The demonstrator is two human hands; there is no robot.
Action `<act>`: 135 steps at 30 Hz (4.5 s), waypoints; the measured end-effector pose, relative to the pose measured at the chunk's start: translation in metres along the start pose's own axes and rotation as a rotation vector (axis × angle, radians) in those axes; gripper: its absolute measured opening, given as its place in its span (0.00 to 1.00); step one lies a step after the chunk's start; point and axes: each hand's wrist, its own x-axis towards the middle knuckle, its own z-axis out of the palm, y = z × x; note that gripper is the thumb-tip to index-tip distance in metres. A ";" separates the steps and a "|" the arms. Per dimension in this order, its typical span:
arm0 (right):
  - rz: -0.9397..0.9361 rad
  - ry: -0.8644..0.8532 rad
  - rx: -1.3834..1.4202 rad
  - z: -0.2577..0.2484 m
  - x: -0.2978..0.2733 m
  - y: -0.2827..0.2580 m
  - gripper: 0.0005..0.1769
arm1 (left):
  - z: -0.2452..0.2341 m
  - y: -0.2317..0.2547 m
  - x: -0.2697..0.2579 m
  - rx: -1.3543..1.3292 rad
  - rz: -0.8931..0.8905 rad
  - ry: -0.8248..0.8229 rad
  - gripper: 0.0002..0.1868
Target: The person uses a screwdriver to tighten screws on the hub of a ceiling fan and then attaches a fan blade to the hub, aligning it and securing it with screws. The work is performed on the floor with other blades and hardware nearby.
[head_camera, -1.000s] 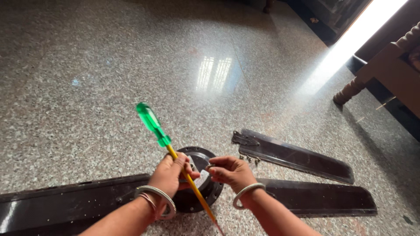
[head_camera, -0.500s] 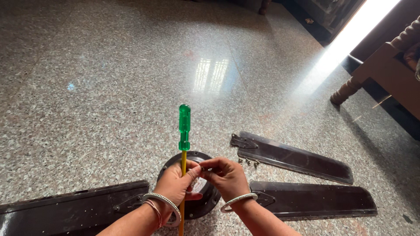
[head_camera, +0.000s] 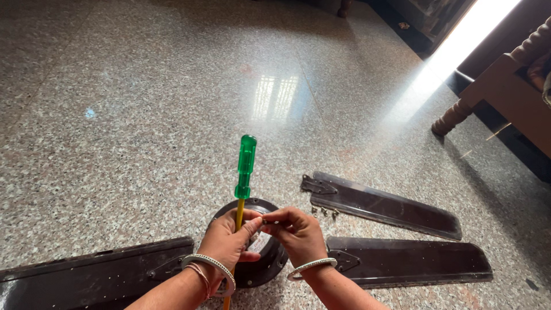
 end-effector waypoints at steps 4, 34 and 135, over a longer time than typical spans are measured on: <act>-0.054 0.000 -0.008 0.002 -0.002 -0.003 0.05 | -0.001 -0.003 0.002 -0.021 -0.018 -0.034 0.13; -0.205 0.042 -0.331 0.009 -0.011 -0.023 0.07 | -0.010 0.002 0.002 0.101 0.005 -0.060 0.15; -0.619 -0.468 -1.134 0.047 0.000 0.013 0.09 | -0.106 -0.037 0.008 1.404 -0.098 0.148 0.51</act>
